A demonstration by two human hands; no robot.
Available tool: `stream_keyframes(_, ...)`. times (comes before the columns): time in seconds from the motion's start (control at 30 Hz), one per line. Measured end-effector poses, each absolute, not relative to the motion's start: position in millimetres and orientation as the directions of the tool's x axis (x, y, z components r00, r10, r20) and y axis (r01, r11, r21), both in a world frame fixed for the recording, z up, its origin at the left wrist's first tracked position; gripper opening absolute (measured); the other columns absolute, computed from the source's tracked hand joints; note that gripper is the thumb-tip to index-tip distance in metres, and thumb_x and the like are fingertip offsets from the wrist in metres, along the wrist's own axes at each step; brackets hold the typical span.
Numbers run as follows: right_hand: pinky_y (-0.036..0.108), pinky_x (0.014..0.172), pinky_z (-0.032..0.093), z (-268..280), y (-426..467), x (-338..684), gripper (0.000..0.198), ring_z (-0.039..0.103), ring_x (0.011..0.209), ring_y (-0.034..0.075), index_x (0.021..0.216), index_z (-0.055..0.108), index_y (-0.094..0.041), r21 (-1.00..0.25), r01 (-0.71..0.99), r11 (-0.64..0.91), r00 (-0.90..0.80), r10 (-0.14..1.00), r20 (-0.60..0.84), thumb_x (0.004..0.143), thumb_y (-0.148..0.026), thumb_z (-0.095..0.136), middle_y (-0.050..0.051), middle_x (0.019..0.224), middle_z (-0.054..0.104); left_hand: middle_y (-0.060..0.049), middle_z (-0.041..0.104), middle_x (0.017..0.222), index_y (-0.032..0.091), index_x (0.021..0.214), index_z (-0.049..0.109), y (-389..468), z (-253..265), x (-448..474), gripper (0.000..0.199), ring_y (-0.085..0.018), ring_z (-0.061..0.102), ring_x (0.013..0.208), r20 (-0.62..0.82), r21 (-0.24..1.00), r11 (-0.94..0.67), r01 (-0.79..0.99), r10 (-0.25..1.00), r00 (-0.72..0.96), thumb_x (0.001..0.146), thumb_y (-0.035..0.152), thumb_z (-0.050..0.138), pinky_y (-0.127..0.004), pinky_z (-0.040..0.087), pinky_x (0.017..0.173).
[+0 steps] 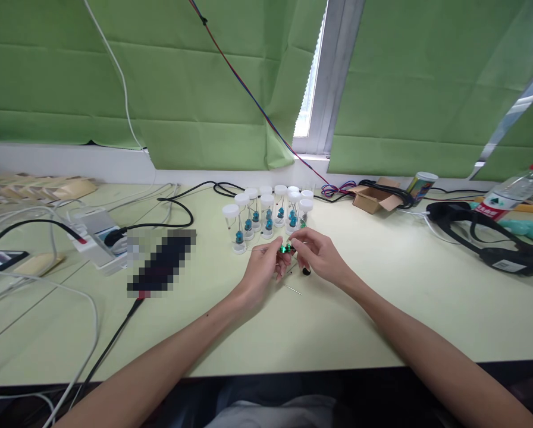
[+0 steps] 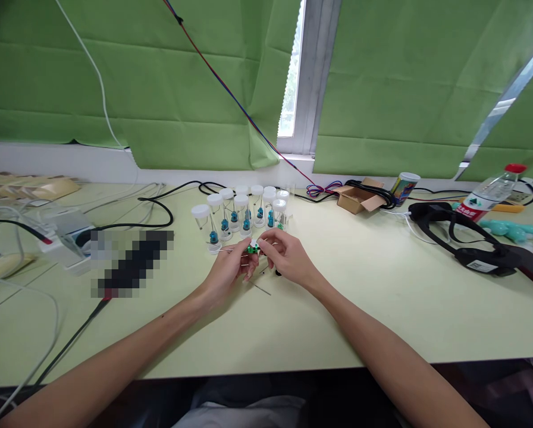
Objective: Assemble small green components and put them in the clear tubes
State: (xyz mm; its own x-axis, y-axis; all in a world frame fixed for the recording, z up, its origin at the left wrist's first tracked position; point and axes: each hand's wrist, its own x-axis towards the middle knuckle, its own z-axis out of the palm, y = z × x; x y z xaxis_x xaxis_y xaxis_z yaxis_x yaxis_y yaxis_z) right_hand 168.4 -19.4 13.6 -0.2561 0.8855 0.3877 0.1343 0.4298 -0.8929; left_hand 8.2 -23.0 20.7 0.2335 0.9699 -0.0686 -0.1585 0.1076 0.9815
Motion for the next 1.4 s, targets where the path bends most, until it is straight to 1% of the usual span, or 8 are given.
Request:
stream_keyframes(0.1,0.025,0.048,0.046,14.0,-19.9,168.7,0.030,0.055,0.052,0.010,0.101,0.059,-0.020,-0.893,0.135,0.430,-0.262,0.884,0.386,0.092,-0.049,0.057,0.001,0.084,0.061,-0.003,0.056,0.063,0.016,0.063,0.059,-23.2,21.1,8.3,0.041,-0.010,0.046,0.050,-0.077,0.979,0.117,-0.167,0.970,0.230,0.082,0.053,0.060,-0.025,0.034,0.047)
stream_keyframes(0.3,0.025,0.049,0.046,14.4,-20.5,168.5,0.029,0.053,0.050,0.010,0.100,0.060,-0.020,-0.889,0.136,0.437,-0.259,0.882,0.394,0.093,-0.048,0.056,-0.001,0.072,0.059,-0.003,0.056,0.063,0.016,0.063,0.059,-22.9,19.7,8.8,0.042,-0.010,0.046,0.049,-0.066,0.980,0.108,-0.166,0.969,0.239,0.082,0.054,0.060,-0.025,0.034,0.047)
stream_keyframes(0.47,0.025,0.048,0.045,13.4,-19.6,167.7,0.029,0.052,0.049,0.010,0.098,0.060,-0.020,-0.894,0.126,0.430,-0.259,0.884,0.389,0.094,-0.048,0.054,-0.002,0.069,0.059,-0.002,0.056,0.063,0.016,0.063,0.060,-23.3,19.9,8.5,0.042,-0.010,0.046,0.050,-0.069,0.981,0.109,-0.160,0.970,0.235,0.083,0.053,0.060,-0.025,0.034,0.048)
stream_keyframes(0.53,0.025,0.048,0.046,13.5,-19.6,167.9,0.029,0.053,0.049,0.009,0.098,0.060,-0.019,-0.894,0.127,0.430,-0.262,0.884,0.388,0.095,-0.048,0.054,-0.002,0.070,0.059,-0.002,0.056,0.062,0.016,0.064,0.060,-23.0,19.9,8.1,0.042,-0.010,0.046,0.050,-0.063,0.982,0.102,-0.159,0.970,0.236,0.083,0.054,0.059,-0.025,0.034,0.048)
stream_keyframes(0.73,0.025,0.048,0.046,14.1,-19.9,168.9,0.027,0.055,0.053,0.009,0.101,0.060,-0.020,-0.888,0.138,0.438,-0.268,0.880,0.392,0.094,-0.046,0.057,0.001,0.085,0.062,-0.002,0.056,0.064,0.016,0.065,0.060,-22.9,21.0,8.2,0.041,-0.010,0.046,0.050,-0.079,0.979,0.119,-0.168,0.970,0.229,0.083,0.053,0.060,-0.025,0.034,0.047)
stream_keyframes(1.03,0.025,0.048,0.046,14.0,-20.1,168.3,0.024,0.054,0.050,0.009,0.100,0.060,-0.019,-0.884,0.129,0.448,-0.263,0.876,0.406,0.095,-0.042,0.056,-0.001,0.075,0.059,-0.003,0.055,0.063,0.016,0.063,0.059,-23.0,20.5,8.2,0.043,-0.010,0.046,0.050,-0.064,0.982,0.103,-0.159,0.970,0.236,0.084,0.053,0.059,-0.025,0.034,0.047)
stream_keyframes(1.3,0.024,0.049,0.046,13.2,-19.9,169.3,0.023,0.055,0.053,0.009,0.102,0.060,-0.020,-0.890,0.126,0.438,-0.284,0.875,0.391,0.094,-0.041,0.058,0.000,0.081,0.060,-0.003,0.055,0.063,0.015,0.064,0.060,-22.3,20.2,8.2,0.042,-0.010,0.046,0.051,-0.065,0.982,0.103,-0.155,0.971,0.231,0.085,0.052,0.059,-0.025,0.034,0.047)
stream_keyframes(1.4,0.024,0.049,0.046,13.2,-20.1,169.2,0.022,0.055,0.053,0.009,0.102,0.060,-0.019,-0.889,0.126,0.439,-0.283,0.875,0.392,0.094,-0.040,0.058,0.000,0.080,0.060,-0.003,0.055,0.063,0.015,0.064,0.060,-22.6,20.1,8.5,0.043,-0.010,0.046,0.051,-0.074,0.983,0.110,-0.146,0.971,0.228,0.084,0.053,0.059,-0.025,0.034,0.047)
